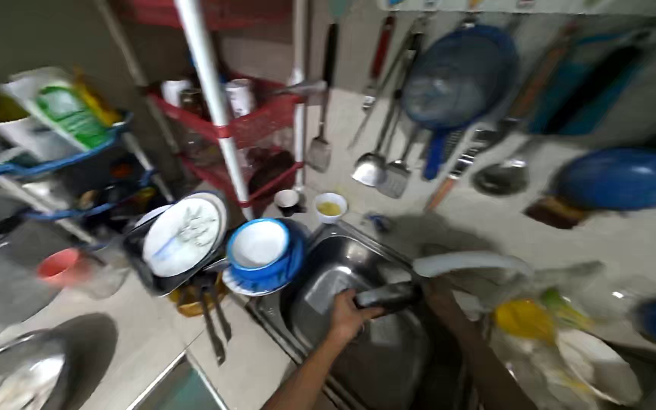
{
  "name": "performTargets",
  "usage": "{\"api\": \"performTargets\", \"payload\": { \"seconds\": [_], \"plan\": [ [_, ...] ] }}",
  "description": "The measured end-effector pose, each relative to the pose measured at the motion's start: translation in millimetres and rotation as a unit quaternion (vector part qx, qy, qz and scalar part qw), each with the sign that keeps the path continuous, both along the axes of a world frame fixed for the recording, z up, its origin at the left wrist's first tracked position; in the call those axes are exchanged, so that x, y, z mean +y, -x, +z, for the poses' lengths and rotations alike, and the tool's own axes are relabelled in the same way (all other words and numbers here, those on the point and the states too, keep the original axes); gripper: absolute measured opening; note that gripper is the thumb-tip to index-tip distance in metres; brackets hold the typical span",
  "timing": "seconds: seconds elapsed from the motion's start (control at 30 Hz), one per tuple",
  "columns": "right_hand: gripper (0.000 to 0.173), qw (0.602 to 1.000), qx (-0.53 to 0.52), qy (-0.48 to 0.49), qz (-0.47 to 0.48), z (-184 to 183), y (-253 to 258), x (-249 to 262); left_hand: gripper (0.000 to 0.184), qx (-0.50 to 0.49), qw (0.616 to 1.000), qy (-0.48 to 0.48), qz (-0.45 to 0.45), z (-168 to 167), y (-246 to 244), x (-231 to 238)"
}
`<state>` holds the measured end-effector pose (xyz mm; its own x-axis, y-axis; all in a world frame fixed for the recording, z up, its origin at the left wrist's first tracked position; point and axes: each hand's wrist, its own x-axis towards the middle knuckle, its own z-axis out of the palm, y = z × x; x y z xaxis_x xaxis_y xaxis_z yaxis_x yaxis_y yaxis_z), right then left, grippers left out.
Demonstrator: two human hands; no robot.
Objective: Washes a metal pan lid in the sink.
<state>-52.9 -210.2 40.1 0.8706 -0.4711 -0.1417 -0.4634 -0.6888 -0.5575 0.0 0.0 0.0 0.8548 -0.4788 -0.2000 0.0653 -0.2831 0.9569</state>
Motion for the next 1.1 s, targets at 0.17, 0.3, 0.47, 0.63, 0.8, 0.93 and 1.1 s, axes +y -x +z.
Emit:
{"api": "performTargets", "payload": {
  "seconds": [0.17,0.3,0.47,0.63,0.8,0.93,1.1],
  "plan": [
    [0.037,0.967,-0.121,-0.217,-0.054,-6,-1,-13,0.042,-0.044,0.998,-0.035,-0.041,5,-17,11],
    [0.037,0.984,-0.109,-0.140,0.017,-12,-3,-14,0.036,-0.031,0.999,-0.015,-0.026,-2,-16,18],
    [0.034,0.981,-0.099,0.033,0.163,8,-3,-6,0.035,-0.044,0.998,-0.035,-0.036,-7,-18,27],
    [0.026,0.958,-0.274,0.080,0.029,-2,1,1,0.028,-0.023,0.999,0.025,0.024,-10,-16,33],
    [0.036,0.910,-0.376,-0.089,-0.153,-18,7,0,0.026,0.004,0.992,0.104,0.076,-25,-6,41],
    [0.041,0.894,-0.368,-0.207,-0.152,-20,17,1,0.025,-0.006,0.989,0.132,0.066,-31,-2,42],
    [0.042,0.878,-0.369,-0.257,-0.166,-26,25,-1,0.025,-0.006,0.986,0.156,0.062,-35,1,38]
  ]
}}
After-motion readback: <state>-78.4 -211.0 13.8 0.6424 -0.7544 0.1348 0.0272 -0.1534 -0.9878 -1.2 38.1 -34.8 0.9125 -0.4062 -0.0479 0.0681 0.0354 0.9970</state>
